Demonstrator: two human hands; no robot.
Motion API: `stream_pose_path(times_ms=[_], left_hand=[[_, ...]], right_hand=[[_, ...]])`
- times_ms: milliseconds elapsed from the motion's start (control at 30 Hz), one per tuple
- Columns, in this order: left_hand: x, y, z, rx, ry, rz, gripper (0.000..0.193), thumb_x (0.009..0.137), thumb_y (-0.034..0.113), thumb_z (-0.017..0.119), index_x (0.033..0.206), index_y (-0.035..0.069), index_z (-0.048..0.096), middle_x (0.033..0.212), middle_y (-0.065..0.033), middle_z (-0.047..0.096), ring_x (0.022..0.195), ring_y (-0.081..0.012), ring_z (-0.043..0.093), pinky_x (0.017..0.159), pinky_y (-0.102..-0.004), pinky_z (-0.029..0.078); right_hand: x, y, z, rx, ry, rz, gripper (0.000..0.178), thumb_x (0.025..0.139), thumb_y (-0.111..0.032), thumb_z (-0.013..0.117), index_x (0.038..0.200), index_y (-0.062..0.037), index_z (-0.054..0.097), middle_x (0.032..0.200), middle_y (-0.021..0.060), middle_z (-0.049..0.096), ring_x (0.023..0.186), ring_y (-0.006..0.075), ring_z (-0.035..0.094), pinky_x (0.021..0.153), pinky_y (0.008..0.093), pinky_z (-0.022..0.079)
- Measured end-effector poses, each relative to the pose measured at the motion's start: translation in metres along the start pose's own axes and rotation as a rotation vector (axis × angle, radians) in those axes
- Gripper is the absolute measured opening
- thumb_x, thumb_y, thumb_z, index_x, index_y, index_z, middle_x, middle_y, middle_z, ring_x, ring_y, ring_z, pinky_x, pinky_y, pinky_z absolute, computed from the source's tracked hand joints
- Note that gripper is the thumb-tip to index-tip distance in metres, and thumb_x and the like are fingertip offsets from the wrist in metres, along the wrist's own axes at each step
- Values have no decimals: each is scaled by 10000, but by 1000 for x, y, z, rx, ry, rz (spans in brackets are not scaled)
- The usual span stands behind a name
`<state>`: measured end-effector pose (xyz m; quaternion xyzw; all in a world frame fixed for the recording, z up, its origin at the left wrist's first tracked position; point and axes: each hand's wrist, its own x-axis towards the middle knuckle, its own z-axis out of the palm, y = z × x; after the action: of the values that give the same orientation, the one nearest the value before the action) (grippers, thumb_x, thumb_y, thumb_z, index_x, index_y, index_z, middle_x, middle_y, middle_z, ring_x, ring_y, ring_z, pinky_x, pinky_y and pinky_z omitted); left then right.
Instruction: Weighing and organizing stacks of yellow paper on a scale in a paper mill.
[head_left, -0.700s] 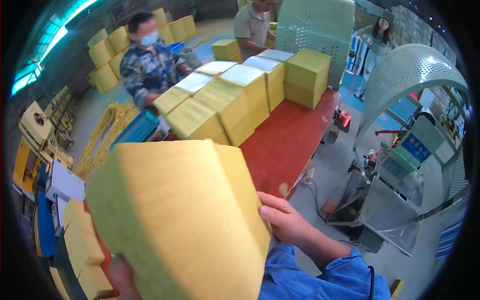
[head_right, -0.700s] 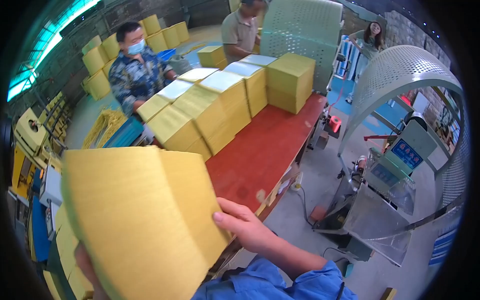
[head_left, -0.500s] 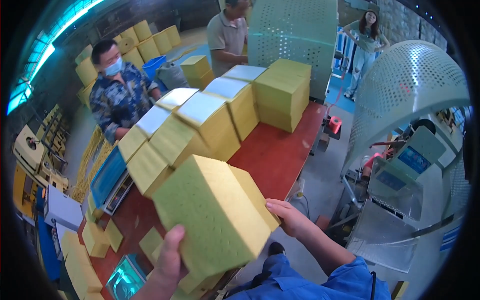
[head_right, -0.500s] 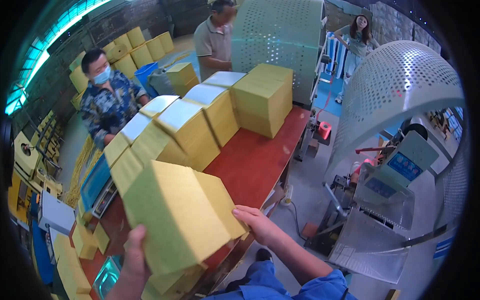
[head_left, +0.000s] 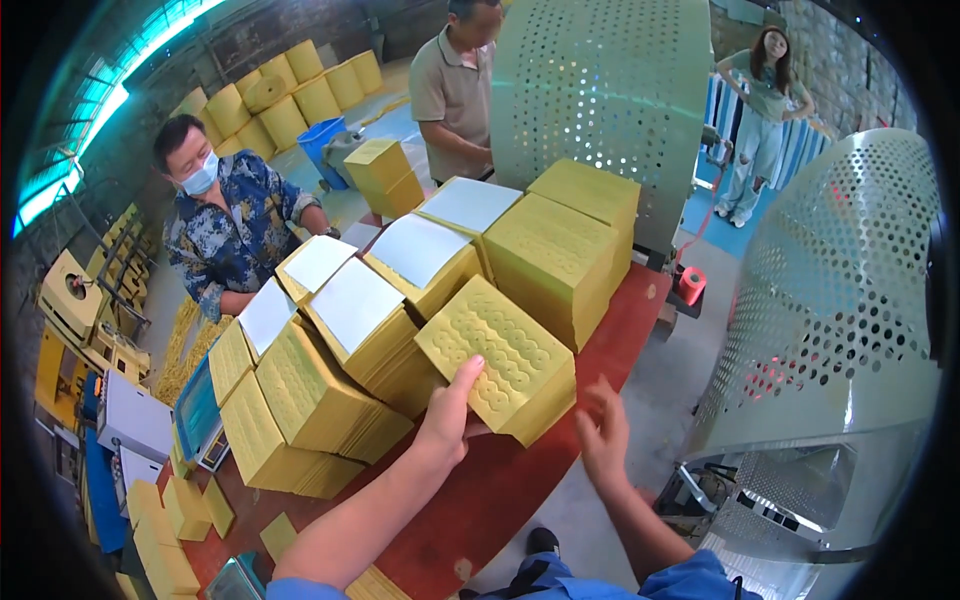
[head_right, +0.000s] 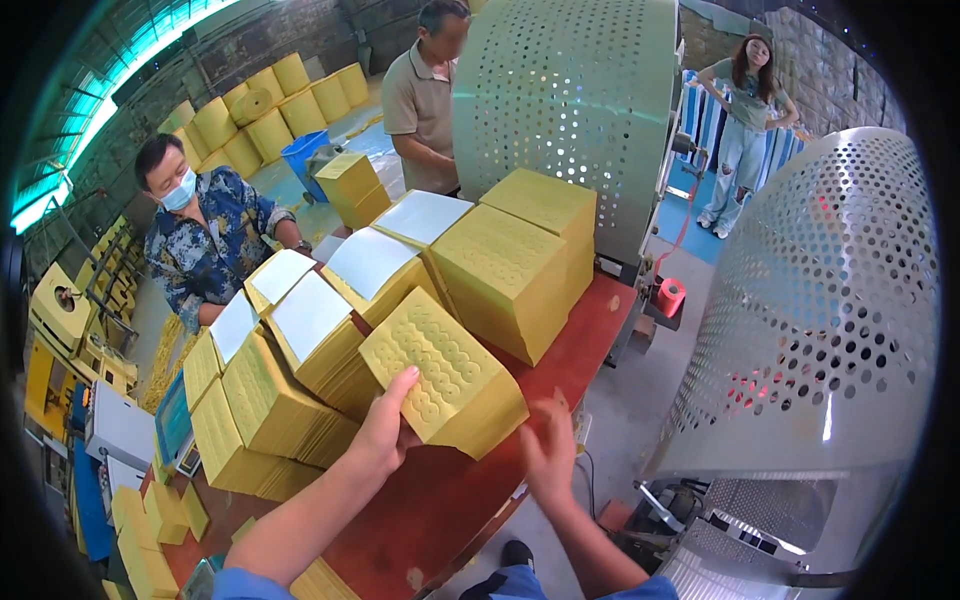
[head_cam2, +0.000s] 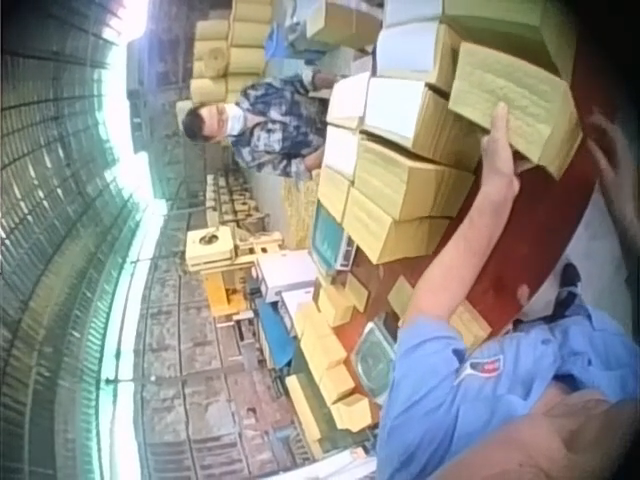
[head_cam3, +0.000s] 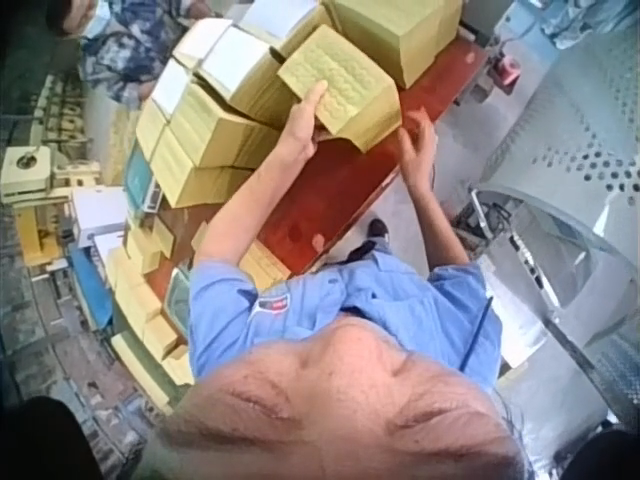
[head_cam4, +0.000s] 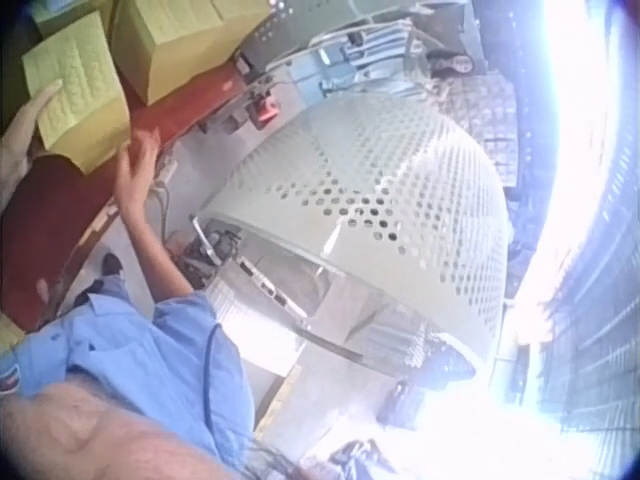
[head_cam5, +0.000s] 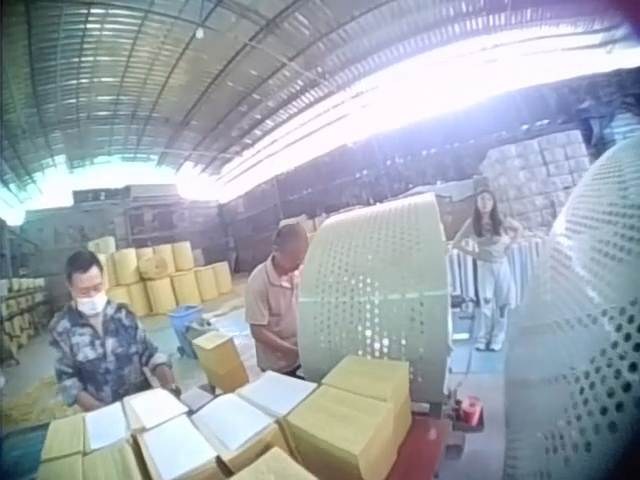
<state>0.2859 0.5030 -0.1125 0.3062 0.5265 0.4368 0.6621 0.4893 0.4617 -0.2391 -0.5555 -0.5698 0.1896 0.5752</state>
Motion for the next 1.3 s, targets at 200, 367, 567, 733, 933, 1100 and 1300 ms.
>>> stream_pose_path(times_ms=[200,367,567,733,933,1100,1300], left_hand=[[39,8,27,132,81,-9,596,954,526,506,1324,59,528,1218,-125,654,1070,-247,667,856,-492,576],[58,7,29,130,112,-18,674,931,607,506,1329,64,528,1231,-127,630,1091,-277,644,857,-539,561],[33,-2,19,68,23,-52,845,873,720,546,1393,57,477,1384,-140,523,1272,-321,504,949,-604,469],[-56,-37,3,77,-35,431,466,1010,278,575,1299,-67,454,1230,-156,588,1194,-237,565,929,-373,503],[-266,-72,-78,297,401,965,533,995,64,536,1485,-16,344,1456,-175,453,1317,-265,500,1072,-369,420],[-425,-131,-180,240,785,949,519,970,-13,528,1465,-21,371,1454,-155,472,1265,-235,552,1056,-365,436],[-601,-220,-271,102,1202,985,504,980,-40,483,1468,-19,360,1394,-191,519,1243,-255,562,1054,-380,431]], right_hand=[[12,-9,27,338,-178,312,203,880,-46,685,1035,3,565,943,81,644,846,160,658,759,299,547],[28,1,36,339,-168,300,188,873,-39,690,986,4,545,851,77,638,780,153,649,724,301,537],[16,-20,34,382,-157,258,127,896,5,647,983,-9,556,904,51,623,810,121,610,730,264,501],[-29,-131,36,673,-300,178,49,954,-28,581,1001,-17,574,899,10,594,844,90,560,770,221,454],[-131,-237,46,705,-652,-90,134,960,-122,524,1020,-8,560,911,38,574,822,114,533,749,254,434],[-240,-301,83,892,-1218,-14,255,957,-91,613,1169,42,566,1109,180,638,933,226,648,791,340,550],[-434,-404,134,985,-1605,54,321,917,-202,698,1116,6,556,959,108,622,771,158,636,689,279,532]])
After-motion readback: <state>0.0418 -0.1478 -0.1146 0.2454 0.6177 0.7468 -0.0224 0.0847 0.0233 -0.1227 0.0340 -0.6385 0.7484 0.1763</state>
